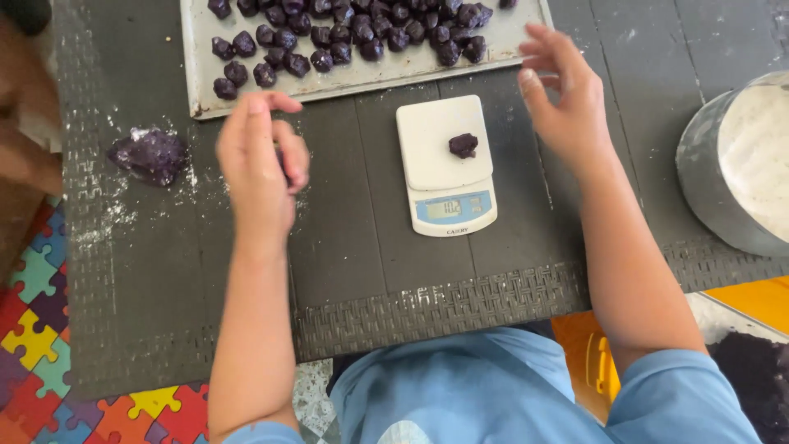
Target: Weighing small portions of purple dough on a digital scale and rolling them into uniform balls for baking.
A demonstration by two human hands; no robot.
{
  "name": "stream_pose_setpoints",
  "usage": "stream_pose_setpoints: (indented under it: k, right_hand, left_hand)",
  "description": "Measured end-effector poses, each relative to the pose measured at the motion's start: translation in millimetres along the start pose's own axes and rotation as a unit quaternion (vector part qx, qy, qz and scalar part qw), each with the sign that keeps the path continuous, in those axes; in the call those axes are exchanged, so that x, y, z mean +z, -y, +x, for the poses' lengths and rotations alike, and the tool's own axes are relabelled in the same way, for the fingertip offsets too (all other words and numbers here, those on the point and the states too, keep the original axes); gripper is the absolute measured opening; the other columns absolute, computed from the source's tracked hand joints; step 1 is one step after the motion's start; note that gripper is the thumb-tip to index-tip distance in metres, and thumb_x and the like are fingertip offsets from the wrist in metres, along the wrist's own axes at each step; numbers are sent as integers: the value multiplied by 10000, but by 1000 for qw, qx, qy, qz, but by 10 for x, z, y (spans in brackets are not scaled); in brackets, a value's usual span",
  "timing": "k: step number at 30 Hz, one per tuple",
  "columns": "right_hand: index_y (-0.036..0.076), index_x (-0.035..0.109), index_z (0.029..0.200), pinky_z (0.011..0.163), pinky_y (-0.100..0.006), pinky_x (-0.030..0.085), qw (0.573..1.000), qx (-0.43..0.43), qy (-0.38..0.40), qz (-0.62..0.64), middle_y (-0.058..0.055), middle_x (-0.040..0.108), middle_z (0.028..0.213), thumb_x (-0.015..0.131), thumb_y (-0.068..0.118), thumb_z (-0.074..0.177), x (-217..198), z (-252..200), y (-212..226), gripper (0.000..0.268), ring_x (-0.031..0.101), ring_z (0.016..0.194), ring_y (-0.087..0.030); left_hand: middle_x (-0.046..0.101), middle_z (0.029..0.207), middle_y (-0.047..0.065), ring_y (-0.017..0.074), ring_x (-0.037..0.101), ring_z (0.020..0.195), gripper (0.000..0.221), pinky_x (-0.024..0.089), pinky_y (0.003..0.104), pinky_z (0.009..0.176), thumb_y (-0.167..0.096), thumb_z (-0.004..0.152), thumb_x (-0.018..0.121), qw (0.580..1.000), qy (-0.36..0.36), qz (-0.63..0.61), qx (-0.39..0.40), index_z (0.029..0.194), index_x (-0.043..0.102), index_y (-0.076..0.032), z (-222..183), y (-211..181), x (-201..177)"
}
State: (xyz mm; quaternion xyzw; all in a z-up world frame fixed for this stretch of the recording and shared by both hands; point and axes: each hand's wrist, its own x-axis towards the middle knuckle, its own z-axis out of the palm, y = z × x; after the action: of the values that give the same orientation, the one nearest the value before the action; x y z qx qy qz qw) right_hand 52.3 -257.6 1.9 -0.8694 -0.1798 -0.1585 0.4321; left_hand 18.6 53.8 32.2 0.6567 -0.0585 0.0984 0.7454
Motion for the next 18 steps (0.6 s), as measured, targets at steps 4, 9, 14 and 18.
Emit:
stream_pose_setpoints:
  k: [4, 9, 14, 18]
  right_hand:
    - [103, 338, 1358, 1046, -355, 374, 979, 86, -79, 165, -160, 413, 1350, 446, 73, 975, -50, 4, -571, 399, 388, 1284, -233]
    - [150, 213, 1422, 1123, -458, 155, 889, 256, -79, 371, -213, 319, 1446, 469, 186, 969, -105, 38, -728, 521, 184, 1400, -396]
    - [143, 233, 1432, 1129, -426, 237, 857, 281, -78, 424, -217, 337, 1419, 456, 192, 950, -112, 67, -842, 533, 248, 1403, -332]
    - [114, 242, 1432, 1107, -429, 340, 850, 272, -62, 446, -278, 275, 1447, 529, 278, 945, -158, 32, -950, 589, 243, 1387, -344]
  left_hand:
    - [581, 715, 83, 112, 492, 545, 146, 399, 217, 501, -76, 1013, 421, 956, -5, 283, 75, 1005, 561, -37, 230, -193, -519]
    - [530, 1034, 247, 441, 572, 854, 243, 453, 553, 679, -123, 975, 519, 732, -106, 673, -12, 1125, 615, 41, 796, 502, -1665]
    - [665, 843, 151, 376, 618, 721, 289, 506, 499, 585, -109, 944, 422, 708, -14, 698, -103, 874, 697, -51, 1126, 686, -1643]
    - [619, 865, 228, 442, 612, 739, 400, 502, 519, 625, -256, 1012, 401, 681, 13, 708, -188, 854, 595, 56, 1369, 919, -1635]
